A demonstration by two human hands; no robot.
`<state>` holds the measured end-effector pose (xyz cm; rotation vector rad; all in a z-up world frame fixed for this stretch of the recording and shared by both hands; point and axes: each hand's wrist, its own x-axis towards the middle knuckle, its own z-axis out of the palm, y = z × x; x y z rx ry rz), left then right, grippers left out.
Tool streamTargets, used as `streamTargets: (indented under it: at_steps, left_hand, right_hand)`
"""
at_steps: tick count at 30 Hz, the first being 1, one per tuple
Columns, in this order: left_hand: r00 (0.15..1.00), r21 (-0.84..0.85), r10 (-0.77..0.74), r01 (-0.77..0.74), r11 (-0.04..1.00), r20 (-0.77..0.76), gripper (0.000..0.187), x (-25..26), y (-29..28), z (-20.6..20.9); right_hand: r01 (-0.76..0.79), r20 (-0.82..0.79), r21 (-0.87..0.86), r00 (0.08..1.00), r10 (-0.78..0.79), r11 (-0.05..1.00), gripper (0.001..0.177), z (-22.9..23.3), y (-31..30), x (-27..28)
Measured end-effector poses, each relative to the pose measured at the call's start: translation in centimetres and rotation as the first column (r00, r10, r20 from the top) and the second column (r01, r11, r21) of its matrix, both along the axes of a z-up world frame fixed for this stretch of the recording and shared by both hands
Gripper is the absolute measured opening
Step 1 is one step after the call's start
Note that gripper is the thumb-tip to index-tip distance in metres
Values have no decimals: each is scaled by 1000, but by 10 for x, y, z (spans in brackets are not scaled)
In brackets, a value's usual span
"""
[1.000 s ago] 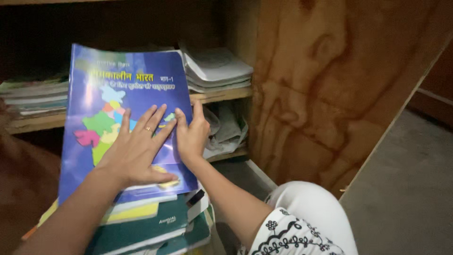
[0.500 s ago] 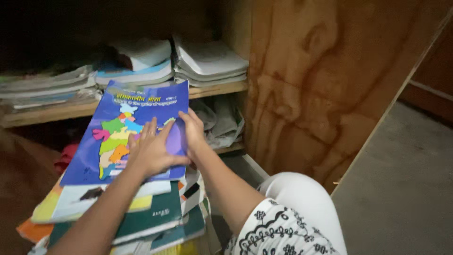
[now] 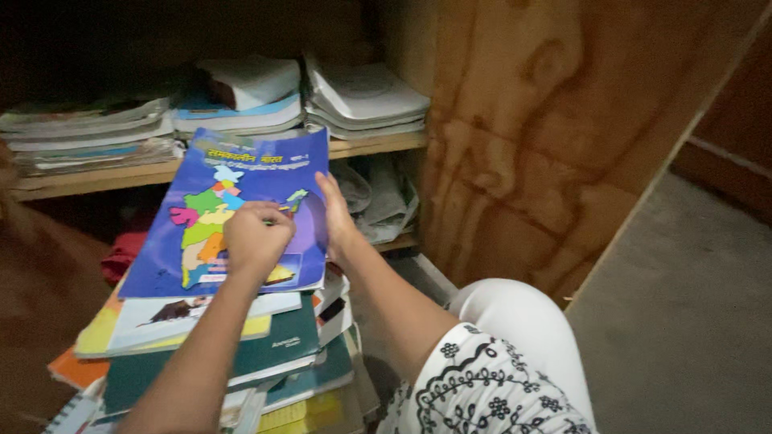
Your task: The person organizes books, notebooks, and papers inside a low wooden cabinet, moving items between shelves and stacking them on their lap.
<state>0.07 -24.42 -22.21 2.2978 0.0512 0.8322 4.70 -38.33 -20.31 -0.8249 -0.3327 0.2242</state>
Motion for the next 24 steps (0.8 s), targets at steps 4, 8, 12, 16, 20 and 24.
streamTargets:
  at_steps: [4,8,12,16,20,24]
  left_hand:
    - [982,-18,76,-74,997,176,37,-11,-9,14]
    - [962,-195,255,-233,953,95,67,-16,-16,36]
    - [991,-494,72,-119,861,-112,59,-23,-14,39]
    - [994,-489,80,-108,865,-80,55,-27,-15,47]
    - [989,-453,54,-112,884,-139,56,-27,-12,46]
    - [992,-728,78,23,685,104,26,-23,20,27]
  right_hand:
    - [-115,90,46,990,110,992,68,9,-10,-17]
    - [-335,18,51,942,334,941,82,18,-15,-24]
    - [-369,39,-5,928,369,929,84,20,-18,-25]
    - [-335,71,-129,936,346,933,85,22,-12,-22]
    - [-385,214,-187,882,420,904,90,21,-9,-23]
    - [-350,31,-75,935,353,934,95,30,-12,-34]
